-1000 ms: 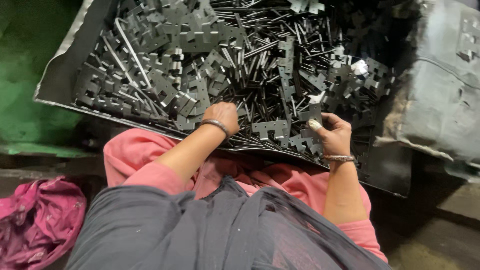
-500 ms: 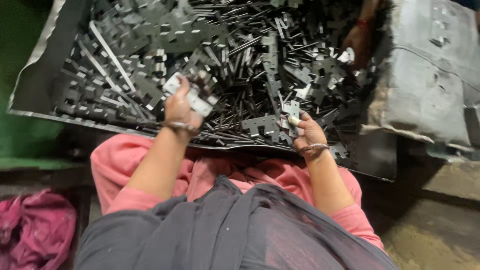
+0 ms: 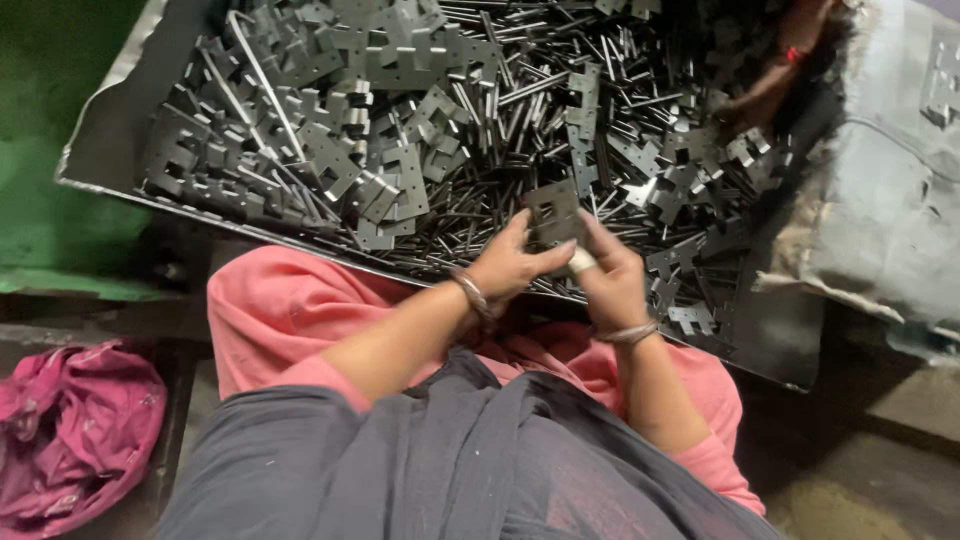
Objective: The person sorts through a bin of metal hinge components by hand, picking up individual pieces, turning them over, and placing them into a separate pile on a padded surface.
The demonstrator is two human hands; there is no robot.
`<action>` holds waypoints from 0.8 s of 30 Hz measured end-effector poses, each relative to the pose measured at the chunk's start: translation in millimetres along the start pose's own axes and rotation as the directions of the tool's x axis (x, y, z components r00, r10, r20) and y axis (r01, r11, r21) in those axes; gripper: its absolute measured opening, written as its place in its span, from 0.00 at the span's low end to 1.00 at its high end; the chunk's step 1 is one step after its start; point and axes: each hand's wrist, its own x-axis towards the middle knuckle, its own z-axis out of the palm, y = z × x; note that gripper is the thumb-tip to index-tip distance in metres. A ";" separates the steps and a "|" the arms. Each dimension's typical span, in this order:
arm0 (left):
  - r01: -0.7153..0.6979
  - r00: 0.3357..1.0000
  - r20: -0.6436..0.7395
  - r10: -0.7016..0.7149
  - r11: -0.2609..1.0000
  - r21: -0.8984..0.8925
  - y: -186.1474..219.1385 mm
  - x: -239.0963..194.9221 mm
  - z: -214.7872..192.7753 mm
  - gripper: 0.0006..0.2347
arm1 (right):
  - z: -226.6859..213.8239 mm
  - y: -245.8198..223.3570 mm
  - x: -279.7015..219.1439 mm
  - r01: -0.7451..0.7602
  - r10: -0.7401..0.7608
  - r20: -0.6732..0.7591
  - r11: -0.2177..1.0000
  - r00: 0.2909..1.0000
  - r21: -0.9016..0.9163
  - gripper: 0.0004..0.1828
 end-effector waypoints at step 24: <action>0.203 0.900 -0.068 0.430 -0.277 0.939 113.1 13.1 -127.2 0.13 | -273.5 109.7 15.5 -0.086 -0.170 -0.238 0.613 0.956 -0.785 0.21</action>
